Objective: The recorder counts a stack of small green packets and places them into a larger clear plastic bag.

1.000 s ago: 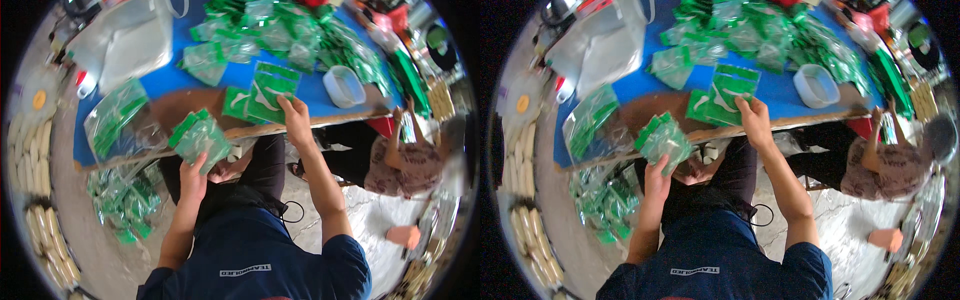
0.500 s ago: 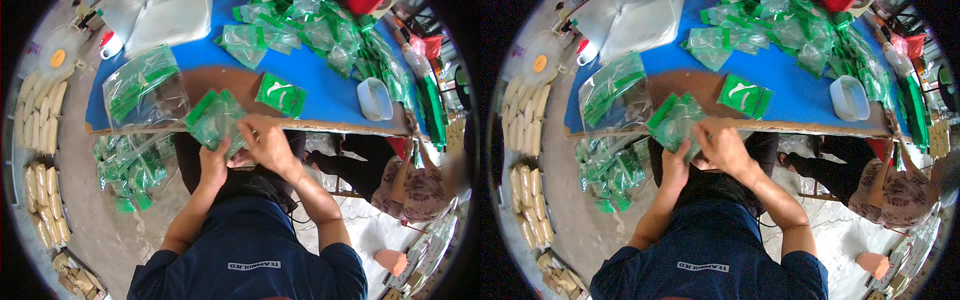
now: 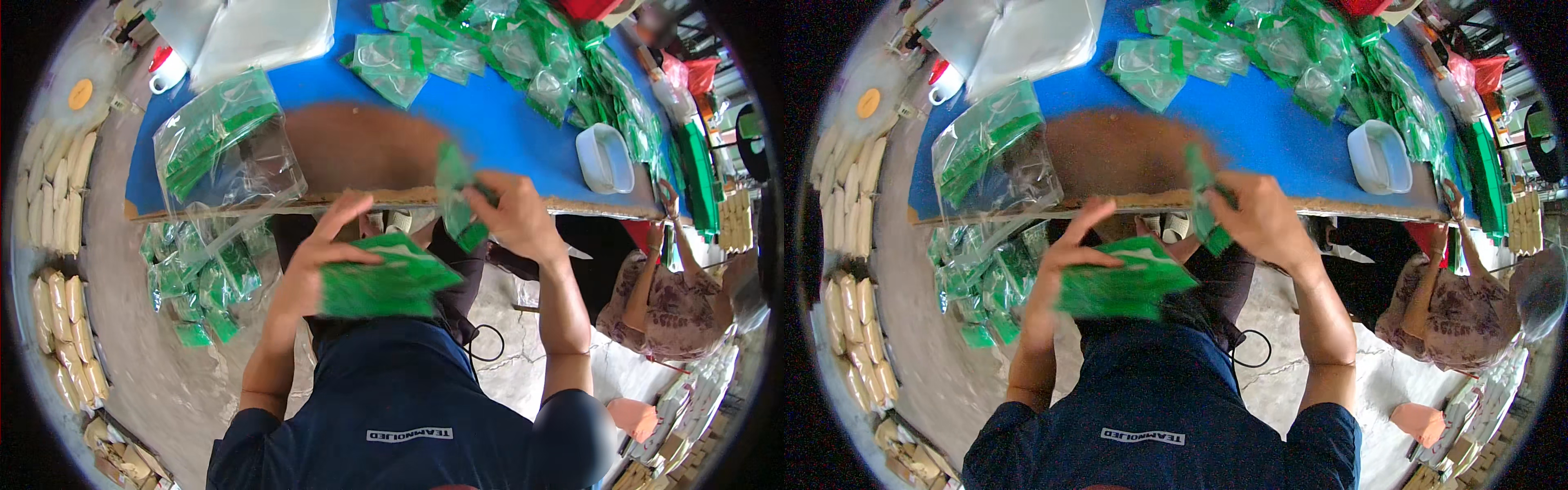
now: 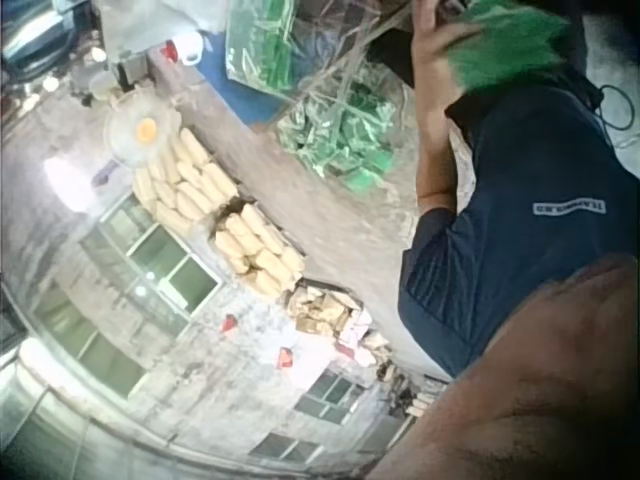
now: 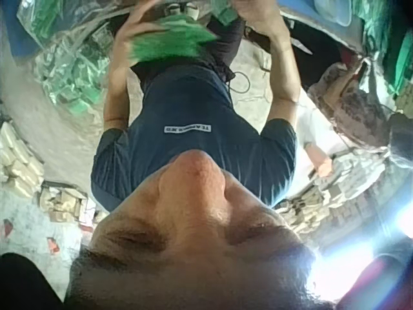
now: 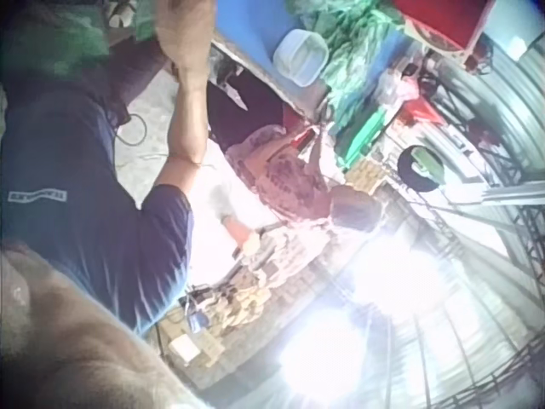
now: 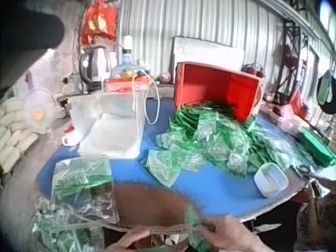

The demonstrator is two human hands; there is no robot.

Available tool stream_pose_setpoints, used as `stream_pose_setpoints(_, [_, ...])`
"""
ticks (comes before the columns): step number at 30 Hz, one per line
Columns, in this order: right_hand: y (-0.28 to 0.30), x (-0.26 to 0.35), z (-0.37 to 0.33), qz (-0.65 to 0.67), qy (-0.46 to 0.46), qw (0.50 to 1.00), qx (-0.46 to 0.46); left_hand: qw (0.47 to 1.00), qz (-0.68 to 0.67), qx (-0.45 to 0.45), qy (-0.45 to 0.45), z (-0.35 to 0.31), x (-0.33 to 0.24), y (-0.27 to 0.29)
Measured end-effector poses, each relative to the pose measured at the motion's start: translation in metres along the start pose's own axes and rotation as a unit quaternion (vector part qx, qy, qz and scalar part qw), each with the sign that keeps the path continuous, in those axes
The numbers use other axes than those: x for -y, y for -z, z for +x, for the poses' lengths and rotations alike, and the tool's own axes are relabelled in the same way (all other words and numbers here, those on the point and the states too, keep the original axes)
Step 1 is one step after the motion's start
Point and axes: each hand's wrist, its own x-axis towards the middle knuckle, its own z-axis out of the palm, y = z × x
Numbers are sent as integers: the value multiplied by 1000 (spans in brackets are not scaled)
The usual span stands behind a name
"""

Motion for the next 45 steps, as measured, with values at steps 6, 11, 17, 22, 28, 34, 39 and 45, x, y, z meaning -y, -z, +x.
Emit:
stream_pose_setpoints(6, [-16,40,39,-32,309,849,427,977,165,137,0,20,-28,-2])
stream_pose_setpoints(11, [-59,-33,212,-71,187,971,-129,974,-11,-115,194,0,-11,-27])
stream_pose_setpoints(17, [-105,-66,225,-308,170,927,-128,862,-338,-339,167,-28,30,-37])
stream_pose_setpoints(22, [-96,-62,177,-346,158,900,-211,760,-482,-320,297,-40,50,-38])
stream_pose_setpoints(28, [-60,-36,129,-18,337,913,-229,805,-454,-196,328,-13,49,-23])
stream_pose_setpoints(34, [-36,-4,70,22,383,917,-108,785,-507,-186,302,4,53,-25])
stream_pose_setpoints(39, [-66,-33,36,-89,510,855,28,782,-521,-166,299,13,57,-26])
stream_pose_setpoints(45, [-87,-37,23,-26,459,887,45,735,-625,-139,223,11,53,-45])
